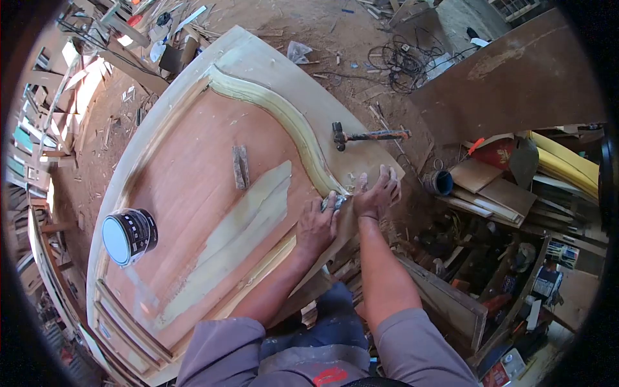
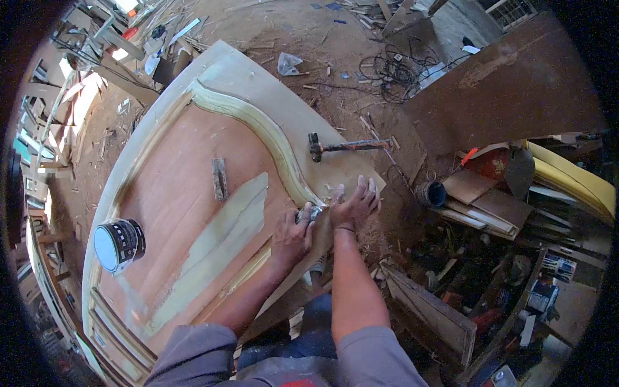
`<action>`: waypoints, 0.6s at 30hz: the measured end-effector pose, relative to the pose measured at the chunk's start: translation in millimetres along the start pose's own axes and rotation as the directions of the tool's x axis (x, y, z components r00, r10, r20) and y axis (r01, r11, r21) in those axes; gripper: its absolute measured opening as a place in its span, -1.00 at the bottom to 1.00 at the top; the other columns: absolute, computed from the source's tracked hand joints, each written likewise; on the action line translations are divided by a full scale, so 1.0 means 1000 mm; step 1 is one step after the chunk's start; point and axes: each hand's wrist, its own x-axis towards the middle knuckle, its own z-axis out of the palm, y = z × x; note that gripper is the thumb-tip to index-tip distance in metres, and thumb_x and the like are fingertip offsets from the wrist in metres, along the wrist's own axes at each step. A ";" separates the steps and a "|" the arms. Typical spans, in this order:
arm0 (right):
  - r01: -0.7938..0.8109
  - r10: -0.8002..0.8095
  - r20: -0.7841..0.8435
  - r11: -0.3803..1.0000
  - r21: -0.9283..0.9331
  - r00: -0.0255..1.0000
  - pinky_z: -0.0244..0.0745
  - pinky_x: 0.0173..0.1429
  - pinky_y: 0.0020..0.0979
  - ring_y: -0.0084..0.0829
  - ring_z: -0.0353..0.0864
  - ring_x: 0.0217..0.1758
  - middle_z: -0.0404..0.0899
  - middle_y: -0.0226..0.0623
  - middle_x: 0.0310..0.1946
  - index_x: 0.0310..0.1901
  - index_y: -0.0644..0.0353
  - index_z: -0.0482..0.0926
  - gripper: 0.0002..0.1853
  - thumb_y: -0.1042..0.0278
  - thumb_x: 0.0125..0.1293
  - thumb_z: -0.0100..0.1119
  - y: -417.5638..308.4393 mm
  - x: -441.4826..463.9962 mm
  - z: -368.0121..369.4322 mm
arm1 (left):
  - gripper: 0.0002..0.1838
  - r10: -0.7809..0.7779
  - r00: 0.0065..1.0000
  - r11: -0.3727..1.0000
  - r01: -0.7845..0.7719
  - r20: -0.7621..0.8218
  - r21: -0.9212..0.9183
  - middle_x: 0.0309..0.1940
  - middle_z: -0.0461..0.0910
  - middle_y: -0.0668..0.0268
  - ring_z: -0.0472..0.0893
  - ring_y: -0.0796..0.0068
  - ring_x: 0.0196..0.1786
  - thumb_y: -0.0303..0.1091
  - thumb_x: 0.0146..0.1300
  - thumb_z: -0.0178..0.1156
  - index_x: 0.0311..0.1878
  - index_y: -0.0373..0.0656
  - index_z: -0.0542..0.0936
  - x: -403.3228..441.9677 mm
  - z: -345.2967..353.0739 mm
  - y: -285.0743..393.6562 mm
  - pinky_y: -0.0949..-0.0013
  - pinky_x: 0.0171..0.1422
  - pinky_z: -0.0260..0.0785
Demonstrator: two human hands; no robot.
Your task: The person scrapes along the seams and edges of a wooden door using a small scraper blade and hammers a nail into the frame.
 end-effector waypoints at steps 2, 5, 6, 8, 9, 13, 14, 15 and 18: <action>-0.009 0.009 0.025 1.000 -0.014 1.000 0.15 0.69 0.23 0.08 0.36 0.65 0.46 -0.04 0.54 0.51 -0.04 0.50 -0.30 -0.10 0.42 0.39 -0.002 0.003 -0.001 | -0.38 -0.003 1.000 1.000 0.003 0.007 -0.012 0.07 0.55 -0.01 0.55 -0.06 0.16 -0.22 0.49 0.35 0.57 -0.19 0.60 0.004 0.000 0.002 -0.04 0.31 0.49; -0.012 0.012 0.036 1.000 -0.011 0.999 0.15 0.68 0.29 0.08 0.33 0.67 0.44 -0.05 0.55 0.52 -0.04 0.48 -0.28 -0.12 0.42 0.37 0.001 0.007 0.000 | -0.37 -0.032 0.999 0.999 0.031 0.024 0.039 0.06 0.55 0.01 0.55 -0.05 0.14 -0.19 0.50 0.33 0.58 -0.19 0.59 -0.004 -0.004 0.003 -0.04 0.30 0.49; -0.012 0.012 0.050 1.000 -0.006 0.999 0.16 0.67 0.33 0.08 0.31 0.68 0.43 -0.06 0.55 0.53 -0.04 0.46 -0.27 -0.14 0.41 0.37 0.001 0.001 -0.001 | -0.36 -0.052 0.998 0.998 0.051 0.027 0.046 0.07 0.55 0.01 0.55 -0.04 0.15 -0.18 0.50 0.33 0.58 -0.18 0.58 -0.005 -0.002 0.006 -0.03 0.31 0.49; -0.007 0.007 0.038 1.000 -0.009 0.999 0.16 0.66 0.33 0.07 0.32 0.67 0.43 -0.06 0.55 0.54 -0.05 0.46 -0.27 -0.14 0.42 0.36 0.003 -0.003 0.001 | -0.35 -0.086 0.996 0.994 0.085 0.015 0.063 0.08 0.55 0.02 0.55 -0.03 0.15 -0.16 0.50 0.33 0.59 -0.17 0.57 0.005 0.008 0.015 -0.03 0.31 0.48; 0.001 -0.001 0.024 1.000 -0.009 1.000 0.17 0.66 0.33 0.07 0.32 0.67 0.43 -0.06 0.55 0.54 -0.05 0.45 -0.26 -0.14 0.42 0.36 0.002 0.000 0.002 | -0.34 -0.087 0.996 0.993 0.087 -0.010 0.080 0.09 0.55 0.02 0.54 -0.03 0.16 -0.16 0.49 0.34 0.60 -0.17 0.57 0.004 0.012 0.017 -0.03 0.31 0.48; -0.003 0.004 0.026 1.000 -0.014 1.000 0.17 0.65 0.33 0.09 0.34 0.65 0.44 -0.05 0.54 0.53 -0.03 0.46 -0.27 -0.15 0.43 0.35 0.003 -0.002 0.001 | -0.32 -0.136 0.990 0.981 0.141 -0.048 0.135 0.11 0.54 0.04 0.53 -0.03 0.18 -0.16 0.48 0.34 0.61 -0.15 0.56 0.001 0.025 0.027 -0.05 0.32 0.46; -0.003 0.003 0.024 1.000 -0.012 1.000 0.17 0.65 0.33 0.10 0.34 0.65 0.44 -0.04 0.54 0.54 -0.02 0.46 -0.27 -0.15 0.43 0.34 0.003 -0.002 0.001 | -0.32 -0.163 0.985 0.975 0.168 -0.047 0.148 0.11 0.54 0.04 0.52 -0.03 0.18 -0.16 0.47 0.34 0.61 -0.15 0.56 0.001 0.027 0.030 -0.05 0.32 0.46; -0.002 0.002 0.020 1.000 -0.008 1.000 0.17 0.65 0.34 0.10 0.34 0.64 0.44 -0.03 0.54 0.54 -0.01 0.46 -0.27 -0.16 0.44 0.34 0.002 -0.001 0.002 | -0.32 -0.175 0.982 0.973 0.185 -0.075 0.140 0.10 0.54 0.04 0.52 -0.03 0.17 -0.17 0.47 0.35 0.61 -0.14 0.56 0.002 0.026 0.032 -0.05 0.31 0.46; 0.004 -0.005 0.011 1.000 0.015 1.000 0.16 0.65 0.36 0.13 0.34 0.64 0.44 -0.01 0.55 0.54 -0.01 0.46 -0.28 -0.15 0.45 0.33 0.002 -0.001 0.002 | -0.31 -0.212 0.968 0.975 0.219 -0.132 0.037 0.08 0.56 0.02 0.54 -0.04 0.13 -0.17 0.48 0.38 0.63 -0.14 0.55 0.000 0.021 0.037 -0.06 0.28 0.46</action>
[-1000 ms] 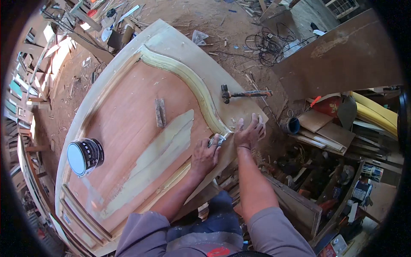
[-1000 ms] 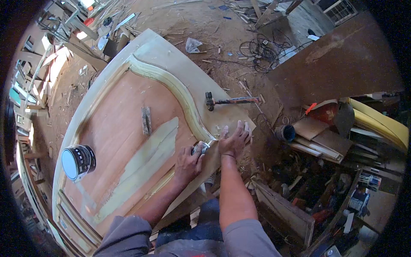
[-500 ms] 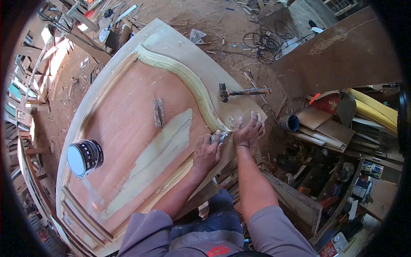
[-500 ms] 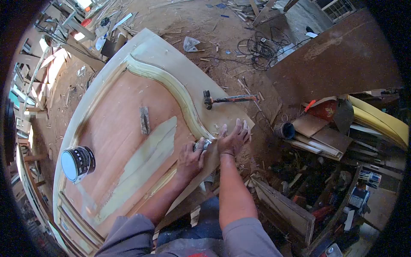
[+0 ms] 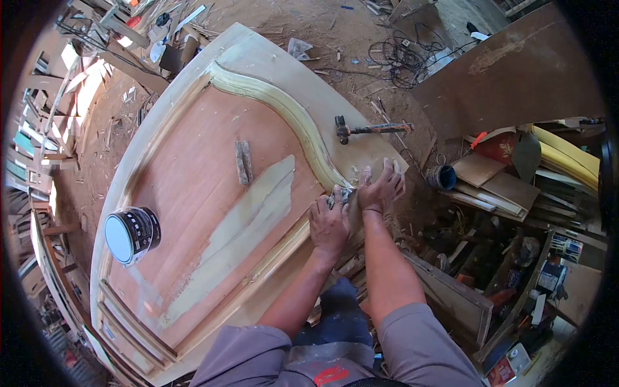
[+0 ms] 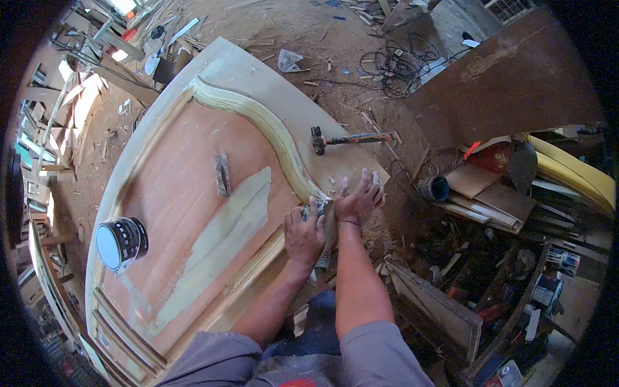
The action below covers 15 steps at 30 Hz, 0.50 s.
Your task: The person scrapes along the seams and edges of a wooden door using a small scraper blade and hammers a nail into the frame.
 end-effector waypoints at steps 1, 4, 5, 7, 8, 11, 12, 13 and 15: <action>0.000 0.000 -0.009 1.000 -0.012 1.000 0.17 0.66 0.32 0.11 0.35 0.64 0.45 -0.03 0.54 0.53 -0.02 0.48 -0.28 -0.15 0.44 0.35 0.000 0.002 0.000 | -0.30 -0.018 1.000 0.996 0.018 -0.003 -0.086 0.07 0.56 0.01 0.55 -0.05 0.12 -0.16 0.49 0.39 0.64 -0.14 0.55 0.001 -0.003 -0.002 -0.06 0.27 0.47; 0.001 -0.002 -0.016 0.999 -0.040 1.000 0.19 0.67 0.25 0.07 0.38 0.63 0.48 -0.06 0.52 0.51 -0.04 0.51 -0.30 -0.13 0.42 0.38 0.001 0.002 0.001 | -0.27 -0.083 0.988 0.921 0.128 0.133 -0.369 0.03 0.58 -0.01 0.57 -0.04 0.10 -0.14 0.50 0.42 0.67 -0.15 0.52 -0.005 -0.017 -0.016 -0.05 0.25 0.48; -0.001 0.001 -0.011 0.999 -0.042 1.000 0.19 0.67 0.25 0.07 0.38 0.63 0.48 -0.07 0.52 0.51 -0.04 0.51 -0.29 -0.13 0.42 0.38 0.001 0.002 0.000 | -0.25 -0.096 0.973 0.874 0.183 0.209 -0.451 0.02 0.59 -0.02 0.58 -0.04 0.10 -0.13 0.50 0.43 0.67 -0.15 0.51 -0.010 -0.023 -0.024 -0.04 0.24 0.49; -0.009 0.009 0.000 0.999 -0.038 1.000 0.19 0.67 0.25 0.07 0.38 0.63 0.48 -0.07 0.52 0.51 -0.03 0.51 -0.29 -0.13 0.42 0.38 0.000 -0.002 -0.001 | -0.23 -0.035 0.966 0.941 0.118 0.255 -0.318 0.00 0.60 -0.01 0.61 -0.03 0.05 -0.11 0.49 0.45 0.68 -0.15 0.50 -0.015 -0.030 -0.036 0.00 0.21 0.52; -0.012 0.012 0.002 0.999 -0.034 1.000 0.19 0.67 0.25 0.07 0.38 0.63 0.48 -0.07 0.53 0.51 -0.03 0.51 -0.29 -0.13 0.42 0.38 -0.001 -0.002 -0.003 | -0.22 -0.004 0.961 0.964 0.077 0.278 -0.253 -0.02 0.61 -0.01 0.62 -0.02 0.03 -0.10 0.49 0.45 0.68 -0.15 0.49 -0.015 -0.032 -0.039 0.01 0.19 0.54; -0.018 0.019 0.013 0.999 -0.032 1.000 0.19 0.67 0.25 0.07 0.38 0.63 0.47 -0.07 0.53 0.51 -0.03 0.51 -0.30 -0.13 0.42 0.38 -0.001 0.002 -0.005 | -0.18 0.118 0.989 0.993 -0.115 0.093 -0.034 -0.07 0.63 0.00 0.64 -0.02 -0.09 -0.07 0.45 0.50 0.69 -0.14 0.49 -0.006 -0.042 -0.033 0.06 0.12 0.58; -0.020 0.020 0.020 0.999 -0.032 1.000 0.19 0.67 0.24 0.07 0.38 0.63 0.47 -0.07 0.53 0.51 -0.04 0.51 -0.30 -0.13 0.42 0.38 -0.002 0.002 -0.005 | -0.17 0.150 0.982 0.988 -0.145 0.115 -0.050 -0.08 0.63 0.00 0.64 -0.02 -0.10 -0.05 0.44 0.51 0.69 -0.14 0.49 -0.008 -0.041 -0.039 0.06 0.10 0.58; -0.018 0.019 0.014 0.999 -0.028 1.000 0.19 0.67 0.24 0.07 0.38 0.63 0.47 -0.07 0.53 0.51 -0.04 0.51 -0.30 -0.13 0.42 0.38 -0.002 0.002 -0.004 | -0.15 0.185 0.973 0.982 -0.177 0.135 -0.069 -0.08 0.64 0.00 0.64 -0.01 -0.12 -0.02 0.44 0.52 0.69 -0.14 0.49 -0.008 -0.038 -0.048 0.05 0.07 0.59; -0.020 0.020 0.003 1.000 -0.023 1.000 0.19 0.66 0.24 0.07 0.38 0.62 0.47 -0.06 0.53 0.51 -0.03 0.51 -0.29 -0.13 0.42 0.38 0.000 0.002 -0.002 | -0.16 0.207 0.964 0.976 -0.192 0.164 -0.104 -0.07 0.65 0.01 0.66 -0.01 -0.13 0.01 0.43 0.53 0.67 -0.13 0.51 -0.013 -0.037 -0.058 0.05 0.03 0.60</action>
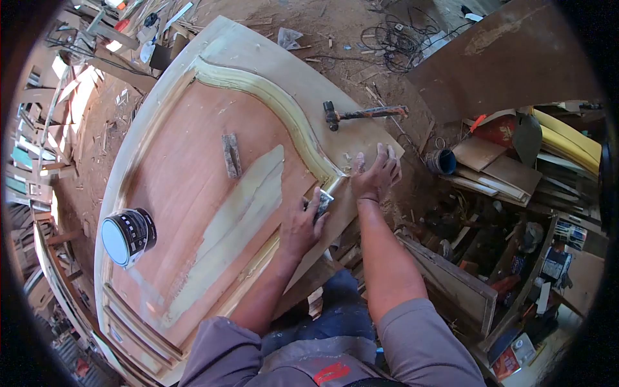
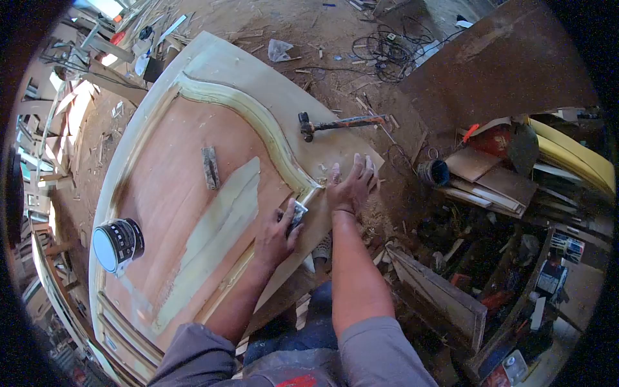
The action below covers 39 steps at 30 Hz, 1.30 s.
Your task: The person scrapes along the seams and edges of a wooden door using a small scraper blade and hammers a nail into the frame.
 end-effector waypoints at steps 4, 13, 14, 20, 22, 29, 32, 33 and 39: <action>0.003 -0.003 -0.008 0.999 0.032 1.000 0.18 0.66 0.24 0.06 0.38 0.61 0.47 -0.06 0.52 0.50 -0.04 0.51 -0.29 -0.13 0.40 0.39 0.001 0.000 0.001 | -0.28 0.002 1.000 1.000 -0.002 -0.011 -0.029 -0.07 0.72 0.05 0.73 0.02 -0.10 0.01 0.44 0.53 0.56 -0.12 0.63 -0.013 -0.005 -0.011 0.04 -0.02 0.63; 0.001 -0.001 0.009 0.999 0.036 1.000 0.20 0.66 0.26 0.10 0.35 0.64 0.45 -0.01 0.53 0.50 0.00 0.51 -0.29 -0.11 0.40 0.38 -0.001 0.004 0.000 | -0.44 -0.074 0.995 0.991 0.065 -0.069 -0.118 -0.10 0.75 0.08 0.79 0.05 -0.12 -0.08 0.39 0.54 0.37 -0.14 0.77 0.008 0.000 0.010 0.04 -0.05 0.66; -0.001 0.000 0.017 0.999 0.040 1.000 0.21 0.66 0.29 0.13 0.34 0.65 0.44 0.02 0.53 0.50 0.02 0.49 -0.29 -0.10 0.41 0.38 -0.001 0.005 -0.001 | -0.44 -0.092 0.994 0.984 0.081 -0.063 -0.159 -0.10 0.75 0.07 0.79 0.05 -0.12 -0.09 0.38 0.55 0.37 -0.14 0.77 0.004 0.003 0.006 0.03 -0.05 0.66; -0.007 0.005 0.039 0.999 0.048 0.999 0.22 0.67 0.33 0.17 0.32 0.65 0.41 0.04 0.54 0.50 0.04 0.49 -0.29 -0.10 0.42 0.37 -0.003 0.000 -0.005 | -0.48 -0.133 0.990 0.981 0.124 -0.050 -0.151 -0.12 0.73 0.03 0.78 0.01 -0.12 -0.15 0.36 0.55 0.34 -0.11 0.79 0.035 0.001 0.027 0.03 -0.03 0.67; -0.005 0.003 0.044 0.999 0.041 0.999 0.21 0.68 0.33 0.17 0.32 0.65 0.41 0.04 0.54 0.51 0.05 0.49 -0.29 -0.10 0.42 0.36 -0.002 0.002 -0.006 | -0.49 -0.132 0.990 0.979 0.123 -0.047 -0.160 -0.11 0.72 0.02 0.77 -0.01 -0.11 -0.16 0.36 0.55 0.34 -0.09 0.79 0.026 -0.002 0.023 0.02 -0.03 0.66; -0.016 0.013 0.067 0.999 0.040 0.998 0.19 0.69 0.33 0.18 0.29 0.66 0.40 0.06 0.55 0.53 0.06 0.47 -0.27 -0.10 0.43 0.36 -0.006 0.000 -0.008 | -0.45 -0.138 0.988 0.986 0.130 -0.069 -0.102 -0.10 0.69 0.05 0.76 0.01 -0.08 -0.17 0.36 0.55 0.39 -0.06 0.77 0.038 0.011 0.032 0.01 -0.04 0.66; -0.008 0.005 0.067 0.999 0.052 0.998 0.19 0.70 0.33 0.20 0.28 0.66 0.40 0.08 0.55 0.53 0.06 0.47 -0.26 -0.10 0.43 0.36 -0.001 0.002 -0.007 | -0.46 -0.164 0.986 0.980 0.159 -0.035 -0.116 -0.13 0.68 0.06 0.75 0.00 -0.09 -0.13 0.38 0.53 0.39 -0.05 0.76 0.032 0.008 0.032 -0.01 -0.05 0.65; -0.007 0.003 0.068 0.998 0.061 0.998 0.19 0.70 0.32 0.20 0.28 0.66 0.40 0.08 0.55 0.53 0.07 0.47 -0.26 -0.10 0.43 0.36 -0.002 0.003 -0.008 | -0.46 -0.175 0.984 0.978 0.171 -0.021 -0.120 -0.13 0.68 0.06 0.75 -0.01 -0.09 -0.12 0.38 0.53 0.38 -0.05 0.77 0.031 0.006 0.032 -0.02 -0.05 0.65; 0.005 -0.008 0.039 0.997 0.079 0.999 0.19 0.70 0.32 0.20 0.29 0.66 0.39 0.08 0.56 0.53 0.05 0.47 -0.27 -0.09 0.43 0.36 -0.002 0.002 -0.006 | -0.47 -0.072 0.994 0.997 0.070 -0.077 -0.024 -0.12 0.67 0.05 0.75 0.01 -0.13 -0.10 0.40 0.52 0.38 -0.08 0.77 0.045 0.016 0.038 0.01 -0.07 0.65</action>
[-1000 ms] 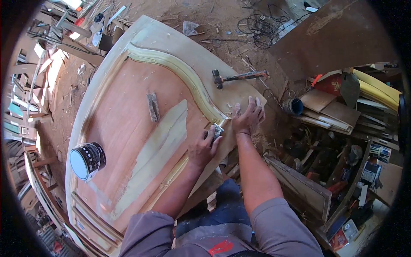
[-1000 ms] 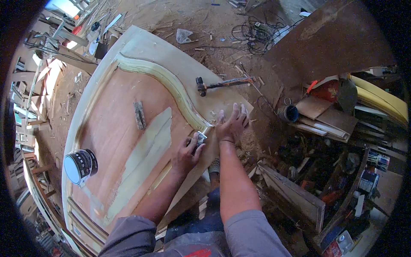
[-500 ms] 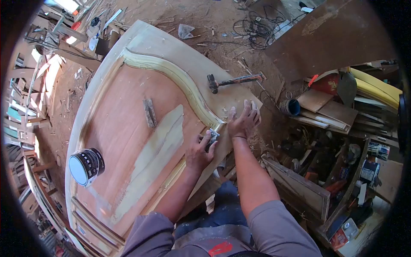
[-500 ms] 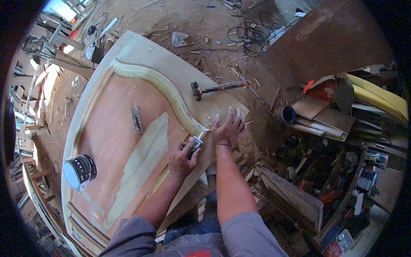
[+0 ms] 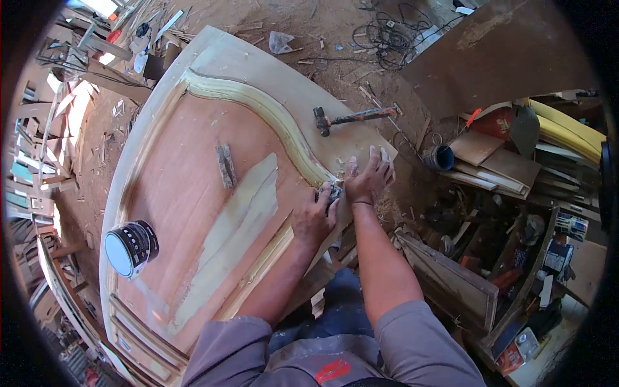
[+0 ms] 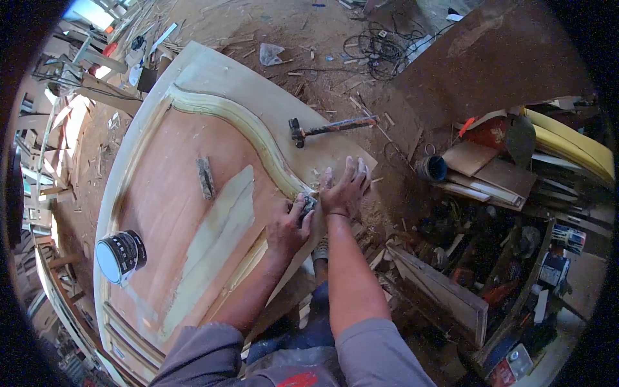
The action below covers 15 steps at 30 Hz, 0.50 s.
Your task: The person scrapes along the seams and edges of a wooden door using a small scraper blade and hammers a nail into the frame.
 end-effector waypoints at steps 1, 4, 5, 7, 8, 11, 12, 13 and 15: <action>0.002 -0.002 -0.008 1.000 -0.007 1.000 0.18 0.69 0.30 0.17 0.31 0.65 0.42 0.05 0.55 0.53 0.04 0.48 -0.28 -0.09 0.42 0.36 0.000 0.001 0.000 | -0.47 0.000 1.000 1.000 0.000 0.015 -0.009 -0.11 0.67 0.05 0.75 0.01 -0.13 -0.10 0.41 0.51 0.38 -0.08 0.76 0.000 0.000 -0.001 0.01 -0.07 0.65; -0.008 0.008 -0.016 1.000 -0.029 1.000 0.17 0.66 0.27 0.12 0.34 0.63 0.46 0.00 0.52 0.51 0.01 0.51 -0.29 -0.10 0.41 0.37 0.000 0.001 0.000 | -0.47 0.028 0.998 0.999 -0.026 0.052 -0.035 -0.11 0.65 0.06 0.74 0.02 -0.11 -0.11 0.43 0.49 0.39 -0.09 0.75 -0.006 -0.002 -0.012 0.02 -0.08 0.64; -0.012 0.012 -0.009 0.999 -0.035 1.000 0.17 0.66 0.27 0.12 0.35 0.63 0.46 0.00 0.53 0.51 0.01 0.51 -0.29 -0.11 0.42 0.37 0.000 0.001 -0.001 | -0.48 0.049 0.998 0.998 -0.047 0.049 -0.043 -0.12 0.65 0.07 0.73 0.02 -0.11 -0.11 0.43 0.49 0.39 -0.08 0.75 -0.009 -0.002 -0.016 0.01 -0.08 0.64; -0.019 0.018 -0.005 0.999 -0.040 1.000 0.17 0.66 0.27 0.12 0.35 0.62 0.46 0.00 0.53 0.51 0.01 0.51 -0.30 -0.11 0.42 0.36 0.000 -0.004 -0.003 | -0.49 0.110 0.993 0.994 -0.109 0.042 -0.020 -0.12 0.65 0.08 0.73 0.03 -0.12 -0.12 0.43 0.49 0.38 -0.07 0.76 -0.007 -0.004 -0.015 0.01 -0.08 0.65; -0.013 0.012 -0.010 0.999 -0.035 1.000 0.18 0.66 0.27 0.13 0.36 0.62 0.46 0.01 0.53 0.51 0.01 0.51 -0.30 -0.11 0.43 0.36 -0.001 -0.004 -0.004 | -0.49 0.146 0.989 0.989 -0.146 0.032 0.013 -0.12 0.65 0.08 0.74 0.03 -0.13 -0.13 0.43 0.49 0.38 -0.06 0.76 -0.001 -0.001 -0.014 0.02 -0.08 0.65; -0.001 0.000 -0.022 1.000 -0.030 1.000 0.17 0.66 0.26 0.13 0.36 0.62 0.46 0.01 0.52 0.51 0.00 0.52 -0.32 -0.10 0.44 0.35 0.000 0.000 -0.001 | -0.50 0.183 0.983 0.983 -0.183 -0.006 0.025 -0.10 0.66 0.08 0.74 0.04 -0.16 -0.14 0.43 0.50 0.38 -0.03 0.76 0.010 0.002 -0.012 0.02 -0.09 0.66; -0.007 0.006 -0.018 0.999 -0.033 1.000 0.16 0.67 0.26 0.13 0.36 0.62 0.46 0.01 0.52 0.51 0.00 0.52 -0.32 -0.10 0.45 0.34 0.000 0.000 -0.001 | -0.50 0.183 0.983 0.983 -0.182 -0.009 0.013 -0.10 0.67 0.08 0.74 0.04 -0.18 -0.14 0.43 0.50 0.38 -0.03 0.77 0.007 0.004 -0.013 0.02 -0.09 0.66; -0.008 0.007 -0.026 1.000 -0.022 1.000 0.15 0.67 0.25 0.12 0.36 0.62 0.46 0.01 0.52 0.51 0.00 0.52 -0.34 -0.09 0.48 0.32 0.001 0.001 0.001 | -0.49 0.154 0.988 0.988 -0.154 0.000 -0.009 -0.09 0.67 0.09 0.74 0.05 -0.18 -0.14 0.42 0.50 0.39 -0.02 0.76 0.003 0.004 -0.017 0.02 -0.11 0.66; -0.013 0.012 -0.036 1.000 -0.003 0.999 0.14 0.68 0.25 0.11 0.36 0.63 0.46 0.02 0.53 0.51 0.00 0.53 -0.37 -0.07 0.52 0.28 0.002 0.000 0.002 | -0.48 0.094 0.995 0.994 -0.092 0.028 -0.051 -0.09 0.68 0.09 0.75 0.06 -0.18 -0.15 0.42 0.51 0.41 -0.01 0.75 -0.006 0.001 -0.021 0.03 -0.13 0.65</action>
